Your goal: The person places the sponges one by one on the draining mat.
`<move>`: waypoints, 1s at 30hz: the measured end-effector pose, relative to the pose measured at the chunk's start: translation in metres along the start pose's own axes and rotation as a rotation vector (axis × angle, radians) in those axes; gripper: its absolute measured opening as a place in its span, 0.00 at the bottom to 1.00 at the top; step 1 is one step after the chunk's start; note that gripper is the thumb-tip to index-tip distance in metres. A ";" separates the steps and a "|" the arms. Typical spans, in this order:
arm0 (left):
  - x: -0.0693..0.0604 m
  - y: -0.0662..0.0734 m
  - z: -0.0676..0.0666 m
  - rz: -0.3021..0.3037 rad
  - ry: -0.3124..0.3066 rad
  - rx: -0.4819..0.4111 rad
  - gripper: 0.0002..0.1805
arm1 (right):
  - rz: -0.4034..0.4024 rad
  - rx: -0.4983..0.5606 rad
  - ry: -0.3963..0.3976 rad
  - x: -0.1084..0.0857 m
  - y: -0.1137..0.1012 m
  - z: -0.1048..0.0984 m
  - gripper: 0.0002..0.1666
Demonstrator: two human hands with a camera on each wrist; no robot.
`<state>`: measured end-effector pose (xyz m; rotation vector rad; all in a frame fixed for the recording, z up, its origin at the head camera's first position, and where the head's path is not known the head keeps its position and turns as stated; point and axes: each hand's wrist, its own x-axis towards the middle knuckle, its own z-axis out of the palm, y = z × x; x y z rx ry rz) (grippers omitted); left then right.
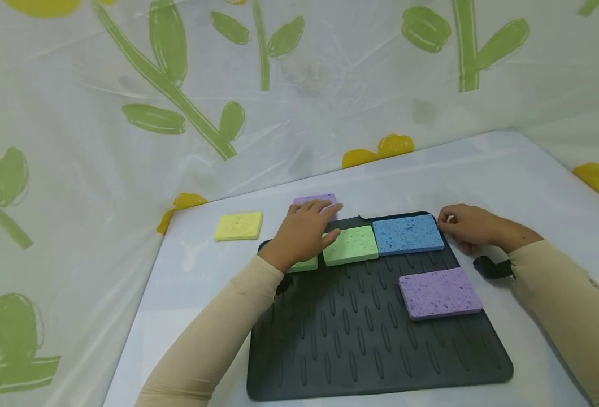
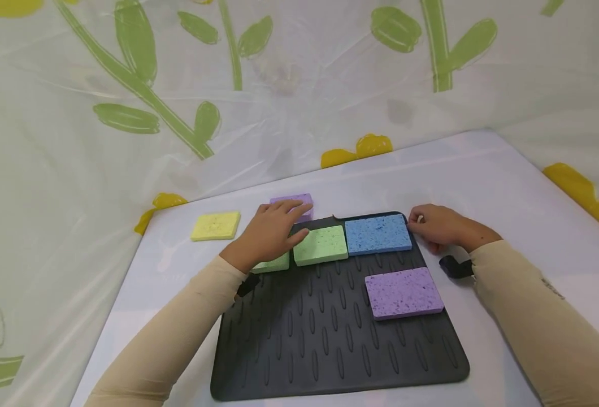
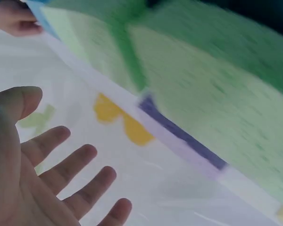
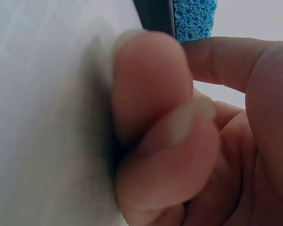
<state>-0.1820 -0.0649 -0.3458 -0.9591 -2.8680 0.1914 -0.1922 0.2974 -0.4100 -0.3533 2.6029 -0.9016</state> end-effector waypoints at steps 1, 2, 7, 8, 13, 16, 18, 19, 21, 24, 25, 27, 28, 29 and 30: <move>0.001 -0.004 0.002 -0.019 -0.017 -0.004 0.31 | 0.000 0.001 -0.001 0.000 0.001 0.000 0.13; 0.002 -0.008 0.003 -0.038 -0.032 -0.012 0.31 | 0.001 0.001 -0.002 -0.001 0.001 0.000 0.13; 0.010 -0.028 0.011 -0.126 -0.109 -0.026 0.31 | 0.000 0.008 -0.007 -0.001 0.003 -0.001 0.12; 0.012 -0.031 0.012 -0.138 -0.117 -0.020 0.30 | -0.001 0.008 -0.007 -0.001 0.003 -0.001 0.12; 0.020 -0.044 0.017 -0.181 -0.153 -0.003 0.29 | 0.001 0.007 -0.003 -0.001 0.001 -0.001 0.12; 0.024 -0.049 0.019 -0.199 -0.171 -0.015 0.28 | 0.001 0.014 -0.004 -0.001 0.000 -0.001 0.12; 0.026 -0.051 0.019 -0.210 -0.178 -0.026 0.27 | -0.004 0.017 -0.006 -0.001 -0.002 -0.002 0.12; 0.027 -0.052 0.019 -0.214 -0.179 -0.027 0.27 | -0.004 0.018 -0.006 -0.001 -0.003 -0.002 0.12; 0.029 -0.053 0.019 -0.219 -0.175 -0.033 0.27 | -0.003 0.014 -0.006 -0.001 -0.004 -0.003 0.13; 0.031 -0.054 0.019 -0.211 -0.170 -0.040 0.26 | 0.007 0.009 -0.008 -0.001 -0.005 -0.004 0.13; 0.032 -0.054 0.019 -0.207 -0.172 -0.043 0.25 | 0.010 0.010 -0.010 -0.001 -0.005 -0.004 0.13; 0.034 -0.054 0.021 -0.196 -0.182 -0.048 0.25 | 0.010 0.017 -0.017 -0.002 -0.005 -0.004 0.13; 0.035 -0.054 0.021 -0.191 -0.189 -0.045 0.25 | 0.011 0.021 -0.021 -0.002 -0.004 -0.003 0.13; 0.036 -0.054 0.021 -0.187 -0.192 -0.044 0.25 | 0.009 0.024 -0.024 -0.002 -0.004 -0.003 0.13; 0.037 -0.054 0.022 -0.183 -0.195 -0.040 0.25 | 0.010 0.028 -0.027 -0.002 -0.004 -0.003 0.13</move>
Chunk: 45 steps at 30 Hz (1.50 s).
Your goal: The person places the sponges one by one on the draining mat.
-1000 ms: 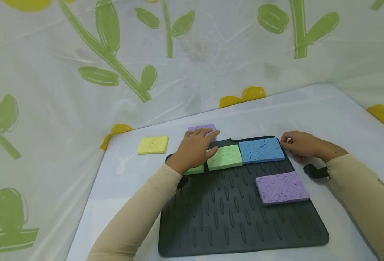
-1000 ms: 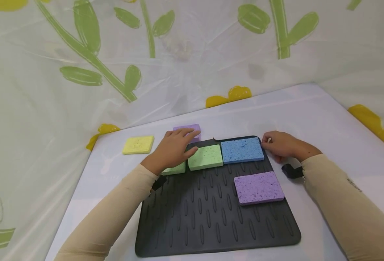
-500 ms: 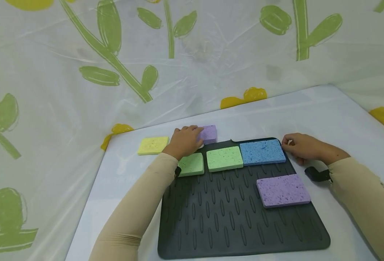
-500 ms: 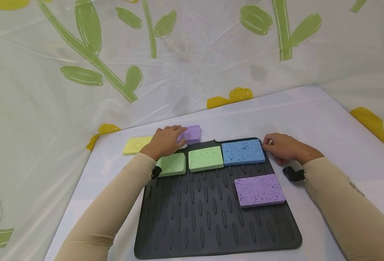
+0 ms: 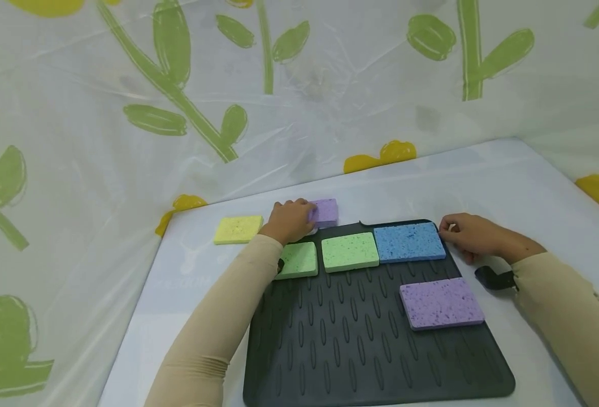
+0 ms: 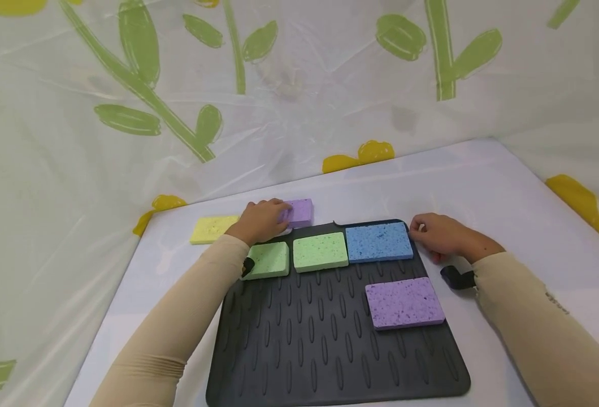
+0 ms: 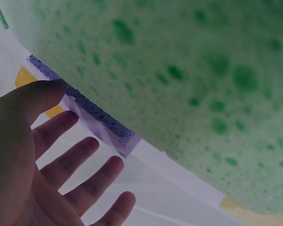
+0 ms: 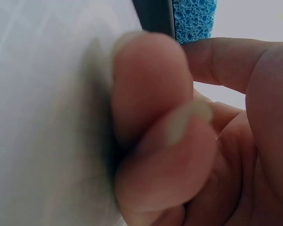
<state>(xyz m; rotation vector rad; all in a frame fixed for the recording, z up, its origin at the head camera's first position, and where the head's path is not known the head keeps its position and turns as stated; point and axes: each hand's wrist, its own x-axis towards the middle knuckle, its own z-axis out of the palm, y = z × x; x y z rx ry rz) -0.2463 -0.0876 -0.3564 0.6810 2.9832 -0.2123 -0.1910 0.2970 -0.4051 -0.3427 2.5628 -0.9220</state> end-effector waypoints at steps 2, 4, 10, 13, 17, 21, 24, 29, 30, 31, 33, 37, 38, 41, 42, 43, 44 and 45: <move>0.001 0.001 0.000 0.004 0.000 0.004 0.25 | 0.004 0.002 -0.001 -0.001 0.001 0.002 0.13; 0.002 0.001 0.000 0.004 0.001 0.002 0.26 | 0.006 -0.001 0.003 -0.002 0.002 0.002 0.12; 0.005 0.000 0.000 -0.004 -0.035 -0.078 0.25 | 0.008 -0.004 0.007 -0.002 0.002 0.002 0.12; 0.007 -0.001 0.002 -0.011 -0.046 -0.118 0.24 | 0.007 -0.010 0.013 -0.002 0.001 0.001 0.13; 0.008 -0.001 0.004 -0.017 -0.076 -0.160 0.24 | 0.009 -0.020 0.016 -0.003 0.001 0.001 0.13; 0.006 0.000 0.004 -0.022 -0.083 -0.168 0.24 | 0.011 -0.017 0.007 -0.002 0.003 0.001 0.13; 0.004 0.000 0.003 -0.036 -0.067 -0.162 0.24 | 0.009 -0.017 0.010 -0.001 0.002 0.001 0.13; 0.002 0.001 0.003 -0.052 -0.063 -0.146 0.25 | 0.009 -0.026 0.015 -0.001 0.000 0.001 0.13; 0.002 0.001 0.003 -0.053 -0.061 -0.137 0.24 | 0.010 -0.025 0.013 -0.002 0.000 0.001 0.13; 0.002 0.001 0.004 -0.056 -0.057 -0.124 0.24 | 0.010 -0.025 0.012 -0.002 -0.001 0.001 0.13; 0.002 0.000 0.004 -0.059 -0.041 -0.096 0.26 | 0.011 -0.025 0.012 -0.001 -0.001 0.001 0.13; 0.002 0.000 0.004 -0.061 0.010 -0.056 0.33 | 0.009 -0.031 0.015 -0.001 0.000 0.001 0.13; 0.001 0.000 0.003 -0.059 0.026 -0.052 0.34 | 0.008 -0.032 0.015 -0.001 0.000 0.001 0.13; -0.002 0.001 0.001 -0.053 0.071 -0.043 0.36 | 0.007 -0.036 0.012 -0.001 0.001 0.001 0.12; -0.003 0.001 -0.001 -0.055 0.087 -0.038 0.36 | 0.006 -0.033 0.012 -0.001 0.001 0.001 0.12; -0.004 0.001 -0.002 -0.059 0.102 -0.029 0.36 | 0.005 -0.028 0.010 0.000 0.001 0.001 0.13; -0.006 0.001 -0.003 -0.064 0.116 -0.022 0.36 | 0.005 -0.024 0.008 0.000 0.001 0.001 0.13; -0.007 0.000 -0.004 -0.070 0.128 -0.014 0.36 | 0.004 -0.018 0.005 0.000 0.000 0.001 0.13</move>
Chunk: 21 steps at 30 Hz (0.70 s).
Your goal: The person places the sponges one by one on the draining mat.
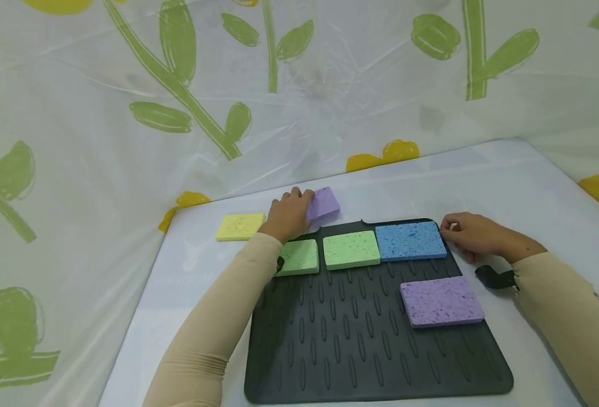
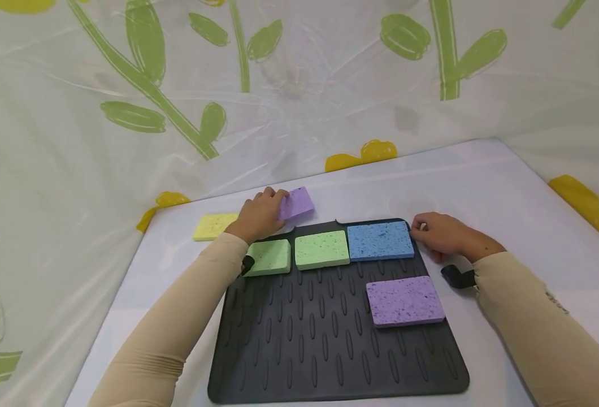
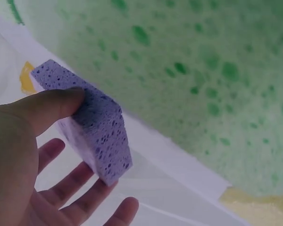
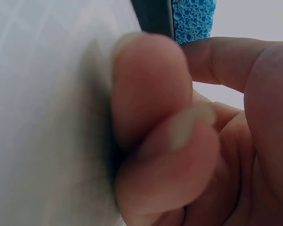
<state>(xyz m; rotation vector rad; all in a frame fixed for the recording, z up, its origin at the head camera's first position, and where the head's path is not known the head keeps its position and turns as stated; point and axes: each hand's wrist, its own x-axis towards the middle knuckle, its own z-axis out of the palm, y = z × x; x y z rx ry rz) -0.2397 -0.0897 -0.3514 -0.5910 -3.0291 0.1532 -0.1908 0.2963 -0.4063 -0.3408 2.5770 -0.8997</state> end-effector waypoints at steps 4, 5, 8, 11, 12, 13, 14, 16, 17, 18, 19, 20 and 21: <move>-0.005 0.001 -0.005 -0.007 0.054 0.015 0.37 | 0.000 0.006 -0.002 0.000 0.000 0.000 0.13; -0.007 0.002 -0.006 -0.005 0.067 0.007 0.38 | 0.000 -0.002 0.001 -0.001 0.000 0.000 0.13; -0.012 0.001 -0.008 -0.008 0.101 -0.022 0.38 | -0.002 -0.018 0.007 0.000 0.002 0.000 0.12; -0.020 0.000 -0.010 -0.028 0.133 -0.069 0.39 | -0.010 -0.026 0.013 0.000 0.003 0.000 0.12; -0.023 -0.001 -0.011 -0.035 0.146 -0.085 0.40 | -0.013 -0.024 0.015 0.000 0.003 0.000 0.12; -0.027 -0.001 -0.011 -0.041 0.160 -0.106 0.40 | -0.017 -0.023 0.018 0.001 0.003 -0.001 0.12; -0.030 -0.002 -0.011 -0.046 0.175 -0.121 0.40 | -0.019 -0.024 0.022 0.001 0.003 -0.001 0.12; -0.036 -0.004 -0.011 -0.053 0.209 -0.156 0.40 | -0.017 -0.019 0.023 0.001 0.003 -0.001 0.12; -0.039 -0.004 -0.010 -0.054 0.229 -0.169 0.40 | -0.016 -0.017 0.022 0.001 0.003 -0.001 0.12; -0.042 -0.005 -0.010 -0.056 0.249 -0.181 0.41 | -0.014 -0.015 0.021 0.001 0.003 -0.001 0.12; -0.044 -0.006 -0.010 -0.057 0.268 -0.191 0.41 | -0.012 -0.014 0.019 0.001 0.004 -0.001 0.12; -0.047 -0.006 -0.010 -0.057 0.285 -0.198 0.41 | -0.010 -0.012 0.018 0.001 0.004 0.000 0.12; -0.050 -0.006 -0.009 -0.054 0.304 -0.205 0.41 | -0.010 -0.009 0.017 0.002 0.004 0.000 0.12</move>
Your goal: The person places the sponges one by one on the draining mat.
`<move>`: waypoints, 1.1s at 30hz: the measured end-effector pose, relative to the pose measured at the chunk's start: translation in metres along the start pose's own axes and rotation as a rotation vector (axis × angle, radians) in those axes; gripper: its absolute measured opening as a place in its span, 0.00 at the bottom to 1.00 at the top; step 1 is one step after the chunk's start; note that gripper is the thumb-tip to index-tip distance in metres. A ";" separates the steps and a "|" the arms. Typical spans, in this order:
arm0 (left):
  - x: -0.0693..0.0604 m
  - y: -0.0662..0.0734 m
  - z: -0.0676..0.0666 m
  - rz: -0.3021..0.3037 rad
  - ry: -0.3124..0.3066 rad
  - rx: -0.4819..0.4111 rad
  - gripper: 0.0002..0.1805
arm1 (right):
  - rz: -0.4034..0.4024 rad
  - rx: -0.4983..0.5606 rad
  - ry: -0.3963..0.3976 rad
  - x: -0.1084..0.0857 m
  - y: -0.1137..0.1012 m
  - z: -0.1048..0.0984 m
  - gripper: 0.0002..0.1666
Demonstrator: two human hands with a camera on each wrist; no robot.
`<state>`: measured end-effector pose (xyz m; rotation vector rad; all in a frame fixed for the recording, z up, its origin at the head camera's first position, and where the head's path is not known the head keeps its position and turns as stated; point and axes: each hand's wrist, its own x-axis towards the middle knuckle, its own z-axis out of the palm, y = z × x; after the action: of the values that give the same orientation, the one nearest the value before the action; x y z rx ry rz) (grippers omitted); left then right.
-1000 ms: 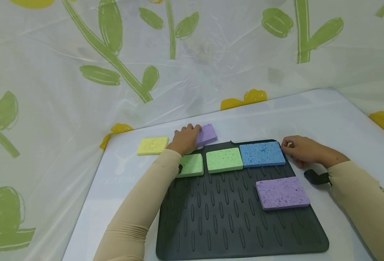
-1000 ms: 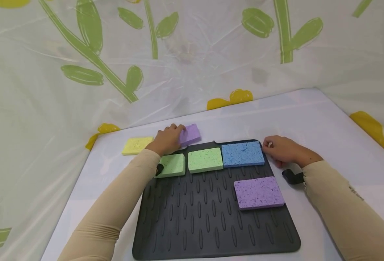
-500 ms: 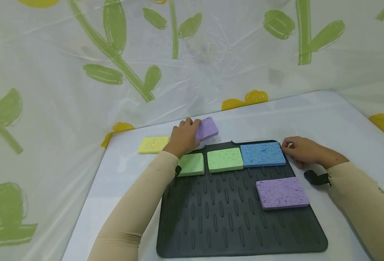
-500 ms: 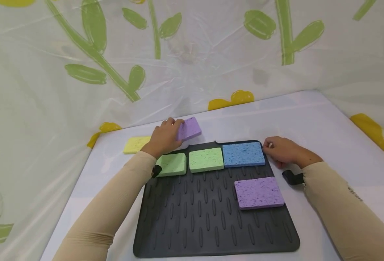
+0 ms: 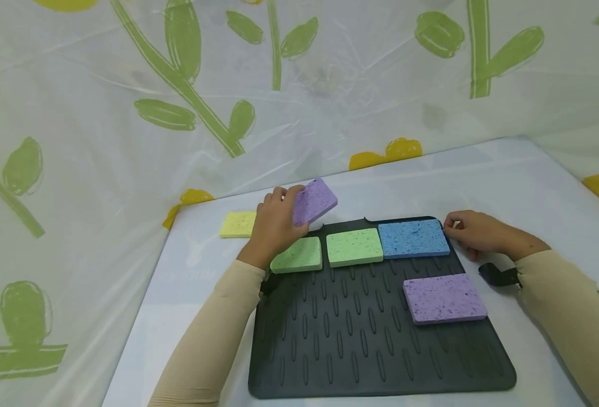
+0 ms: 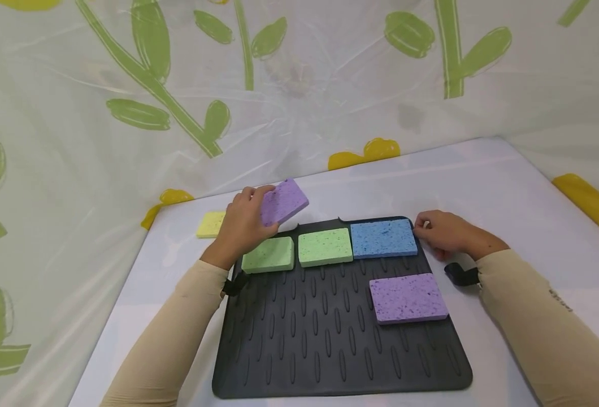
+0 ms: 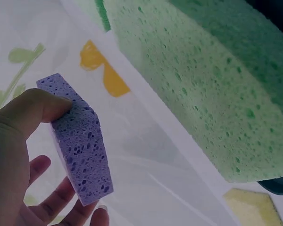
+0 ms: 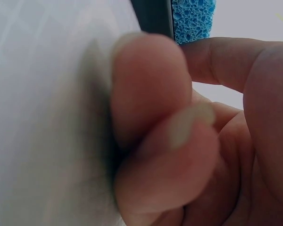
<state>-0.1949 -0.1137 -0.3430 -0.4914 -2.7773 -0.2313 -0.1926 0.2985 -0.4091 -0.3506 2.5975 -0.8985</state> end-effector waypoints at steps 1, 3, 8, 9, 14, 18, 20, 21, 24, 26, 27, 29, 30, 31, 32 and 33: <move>-0.002 0.000 0.000 0.006 0.016 -0.006 0.41 | 0.001 0.002 -0.001 0.000 0.001 0.000 0.12; -0.007 0.002 -0.001 0.020 0.040 -0.022 0.41 | 0.002 0.006 0.000 -0.001 0.001 0.001 0.11; -0.021 0.006 -0.003 0.076 0.066 -0.030 0.39 | 0.003 0.005 -0.003 -0.002 0.000 0.000 0.12; -0.023 0.007 -0.003 0.087 0.072 -0.027 0.38 | 0.003 0.005 -0.005 -0.002 0.000 0.000 0.12; -0.036 0.011 -0.003 0.164 0.127 -0.024 0.30 | -0.002 -0.001 -0.003 -0.002 0.000 0.000 0.12; -0.046 0.015 -0.002 0.234 0.159 -0.036 0.25 | -0.005 -0.009 0.001 -0.001 -0.001 0.001 0.12; -0.051 0.017 -0.002 0.253 0.165 -0.040 0.25 | -0.004 -0.010 0.000 -0.001 -0.001 0.001 0.12; -0.053 0.019 -0.002 0.260 0.169 -0.048 0.26 | -0.004 -0.011 0.000 -0.001 -0.001 0.001 0.12; -0.060 0.022 -0.003 0.275 0.176 -0.065 0.26 | -0.005 -0.016 0.003 -0.001 -0.001 0.000 0.13; -0.064 0.025 -0.004 0.284 0.175 -0.080 0.26 | -0.005 -0.022 0.007 0.000 -0.001 0.000 0.12; -0.066 0.026 -0.004 0.289 0.171 -0.091 0.26 | -0.005 -0.025 0.009 0.000 0.000 0.000 0.13; -0.070 0.029 -0.004 0.298 0.156 -0.109 0.26 | -0.003 -0.024 0.009 0.000 -0.001 0.000 0.13; -0.072 0.030 -0.004 0.302 0.147 -0.120 0.26 | -0.001 -0.021 0.008 0.000 -0.001 0.000 0.13; -0.074 0.031 -0.004 0.304 0.136 -0.128 0.25 | 0.000 -0.020 0.006 0.000 -0.001 0.000 0.13; -0.076 0.032 -0.003 0.307 0.125 -0.139 0.25 | 0.000 -0.017 0.004 0.000 -0.001 0.000 0.13; -0.077 0.032 -0.003 0.308 0.116 -0.147 0.25 | 0.000 -0.014 0.002 0.000 -0.001 0.000 0.13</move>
<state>-0.1133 -0.1084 -0.3622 -0.9018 -2.5391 -0.3791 -0.1926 0.2979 -0.4082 -0.3530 2.6067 -0.8815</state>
